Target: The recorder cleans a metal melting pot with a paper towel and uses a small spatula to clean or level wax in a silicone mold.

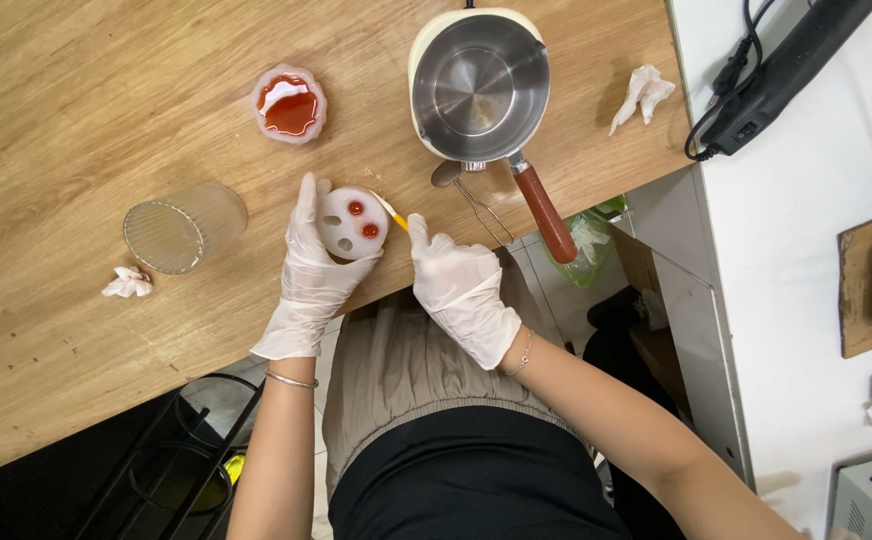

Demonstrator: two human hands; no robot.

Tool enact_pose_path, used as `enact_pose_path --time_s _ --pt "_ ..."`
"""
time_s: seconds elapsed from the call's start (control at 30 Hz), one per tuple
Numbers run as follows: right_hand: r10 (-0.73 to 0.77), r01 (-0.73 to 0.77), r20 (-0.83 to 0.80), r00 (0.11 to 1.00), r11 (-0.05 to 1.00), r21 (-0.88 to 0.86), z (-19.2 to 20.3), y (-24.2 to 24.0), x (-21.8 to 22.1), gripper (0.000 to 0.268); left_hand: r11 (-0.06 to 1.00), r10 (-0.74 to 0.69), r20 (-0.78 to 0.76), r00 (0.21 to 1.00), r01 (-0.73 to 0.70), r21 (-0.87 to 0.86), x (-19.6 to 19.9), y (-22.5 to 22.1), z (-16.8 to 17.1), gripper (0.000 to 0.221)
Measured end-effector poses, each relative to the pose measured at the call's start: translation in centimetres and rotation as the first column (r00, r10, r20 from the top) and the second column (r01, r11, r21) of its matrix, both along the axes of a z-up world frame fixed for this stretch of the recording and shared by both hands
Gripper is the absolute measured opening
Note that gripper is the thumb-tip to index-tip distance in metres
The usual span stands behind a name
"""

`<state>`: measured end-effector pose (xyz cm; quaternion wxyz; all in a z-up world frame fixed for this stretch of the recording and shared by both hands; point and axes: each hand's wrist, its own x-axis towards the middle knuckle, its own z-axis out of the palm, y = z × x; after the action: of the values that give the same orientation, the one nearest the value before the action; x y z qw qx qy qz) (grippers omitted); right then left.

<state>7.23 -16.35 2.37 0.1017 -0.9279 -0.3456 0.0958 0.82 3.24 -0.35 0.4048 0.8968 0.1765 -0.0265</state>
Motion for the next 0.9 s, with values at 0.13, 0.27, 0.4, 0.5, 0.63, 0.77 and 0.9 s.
enact_pose_path --time_s 0.13,0.27,0.4,0.5,0.63,0.77,0.9 --pt "0.017 -0.015 0.041 0.999 0.999 -0.042 -0.7 0.5 0.1 0.05 1.0 0.003 -0.027 1.0 -0.003 -0.004 0.2 -0.2 0.3 0.125" --pt "0.071 -0.062 0.073 0.995 0.991 -0.117 0.1 1.1 0.9 0.052 1.0 0.001 -0.023 1.0 -0.001 -0.001 0.2 -0.2 0.5 0.125" --pt "-0.017 0.017 0.004 1.0 1.0 -0.006 -0.5 0.8 2.1 0.042 1.0 0.004 -0.027 1.0 -0.005 -0.013 0.2 -0.2 0.9 0.125" --pt "-0.117 0.131 -0.11 0.987 0.982 0.135 -1.2 -0.1 2.7 0.033 0.999 0.003 -0.029 1.0 -0.004 -0.054 0.3 0.1 1.0 0.124" --pt "-0.088 0.115 -0.121 0.989 0.967 0.23 0.0 -0.8 3.8 0.031 0.999 -0.018 -0.009 1.0 0.018 -0.047 0.0 0.2 1.3 0.122" --pt "0.016 -0.006 -0.03 0.999 0.952 0.306 -0.1 -0.2 5.7 0.03 0.998 -0.021 -0.031 0.999 0.019 -0.056 0.4 0.6 1.4 0.122" --pt "0.123 -0.097 -0.053 0.991 0.931 0.351 -0.6 1.1 7.2 0.023 0.996 -0.052 -0.021 0.998 0.05 -0.078 0.4 1.2 1.5 0.121"
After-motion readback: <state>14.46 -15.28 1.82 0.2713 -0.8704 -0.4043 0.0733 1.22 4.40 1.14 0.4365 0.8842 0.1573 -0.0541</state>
